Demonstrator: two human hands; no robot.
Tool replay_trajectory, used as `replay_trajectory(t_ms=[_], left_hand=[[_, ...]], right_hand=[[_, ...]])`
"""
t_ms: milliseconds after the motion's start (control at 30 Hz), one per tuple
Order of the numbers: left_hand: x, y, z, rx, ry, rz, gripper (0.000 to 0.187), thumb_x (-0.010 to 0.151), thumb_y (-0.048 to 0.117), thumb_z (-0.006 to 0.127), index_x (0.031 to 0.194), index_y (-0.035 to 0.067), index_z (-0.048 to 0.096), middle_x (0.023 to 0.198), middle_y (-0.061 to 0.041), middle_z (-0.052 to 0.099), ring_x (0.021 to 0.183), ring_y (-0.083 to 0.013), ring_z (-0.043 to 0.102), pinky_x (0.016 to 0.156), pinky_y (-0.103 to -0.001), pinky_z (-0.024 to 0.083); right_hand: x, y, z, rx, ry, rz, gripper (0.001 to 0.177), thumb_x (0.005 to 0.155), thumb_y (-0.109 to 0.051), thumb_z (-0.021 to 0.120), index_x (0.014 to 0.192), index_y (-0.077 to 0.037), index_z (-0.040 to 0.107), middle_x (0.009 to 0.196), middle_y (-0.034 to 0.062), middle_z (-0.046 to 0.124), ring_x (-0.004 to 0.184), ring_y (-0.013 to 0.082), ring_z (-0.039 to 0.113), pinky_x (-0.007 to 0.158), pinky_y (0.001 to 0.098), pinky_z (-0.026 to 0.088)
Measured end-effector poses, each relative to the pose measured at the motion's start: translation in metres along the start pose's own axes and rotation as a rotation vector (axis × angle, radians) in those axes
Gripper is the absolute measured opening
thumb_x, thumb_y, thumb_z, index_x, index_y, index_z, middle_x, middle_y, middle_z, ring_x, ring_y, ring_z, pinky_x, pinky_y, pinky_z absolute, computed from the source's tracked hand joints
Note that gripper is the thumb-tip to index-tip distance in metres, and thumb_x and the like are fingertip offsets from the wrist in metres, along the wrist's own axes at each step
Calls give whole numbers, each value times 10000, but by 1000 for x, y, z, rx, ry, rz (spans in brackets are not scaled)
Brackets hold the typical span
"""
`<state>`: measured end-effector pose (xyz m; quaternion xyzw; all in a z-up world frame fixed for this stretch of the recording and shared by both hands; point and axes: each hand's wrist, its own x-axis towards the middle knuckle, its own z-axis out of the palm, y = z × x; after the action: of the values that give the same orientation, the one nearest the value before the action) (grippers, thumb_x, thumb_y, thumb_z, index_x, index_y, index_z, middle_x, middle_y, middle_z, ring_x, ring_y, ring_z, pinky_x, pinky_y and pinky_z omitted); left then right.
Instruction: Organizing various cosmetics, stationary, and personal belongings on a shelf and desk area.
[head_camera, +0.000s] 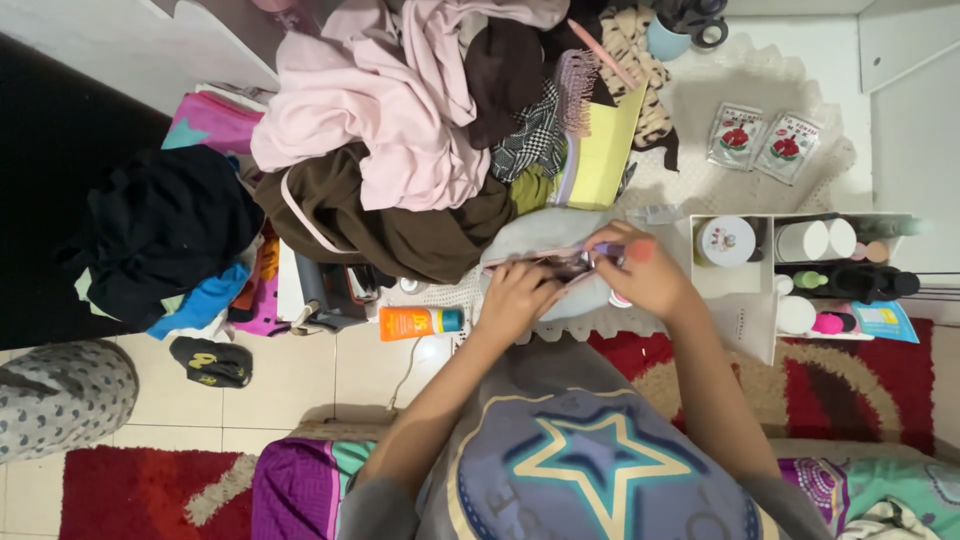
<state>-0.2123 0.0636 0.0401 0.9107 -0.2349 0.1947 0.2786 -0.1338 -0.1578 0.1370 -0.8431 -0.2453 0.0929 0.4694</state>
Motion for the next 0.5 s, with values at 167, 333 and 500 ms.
replay_trajectory(t_ms=[167,333,500], left_hand=[[-21,7,-11,29,41,-64,203,902,290,767,1066,172,761,1051,15,678,1041,-202,605,918,-396,404],[-45,0,-10,12,75,-129,236,883,263,779,1097,168,754,984,23,649,966,-177,609,950,-421,396],[-43,7,-16,104,113,-37,256,875,204,816,1128,206,776,984,36,628,955,-145,609,928,-396,375]], right_hand=[[13,-27,12,-256,-203,-33,174,854,-132,667,984,-18,693,974,158,682,875,360,685,770,421,538],[7,43,79,-751,-382,75,154,879,-128,629,948,-32,727,994,169,730,898,364,726,750,439,563],[6,65,135,-1152,-624,222,193,909,-146,607,972,-132,788,1019,92,768,935,263,762,792,449,550]])
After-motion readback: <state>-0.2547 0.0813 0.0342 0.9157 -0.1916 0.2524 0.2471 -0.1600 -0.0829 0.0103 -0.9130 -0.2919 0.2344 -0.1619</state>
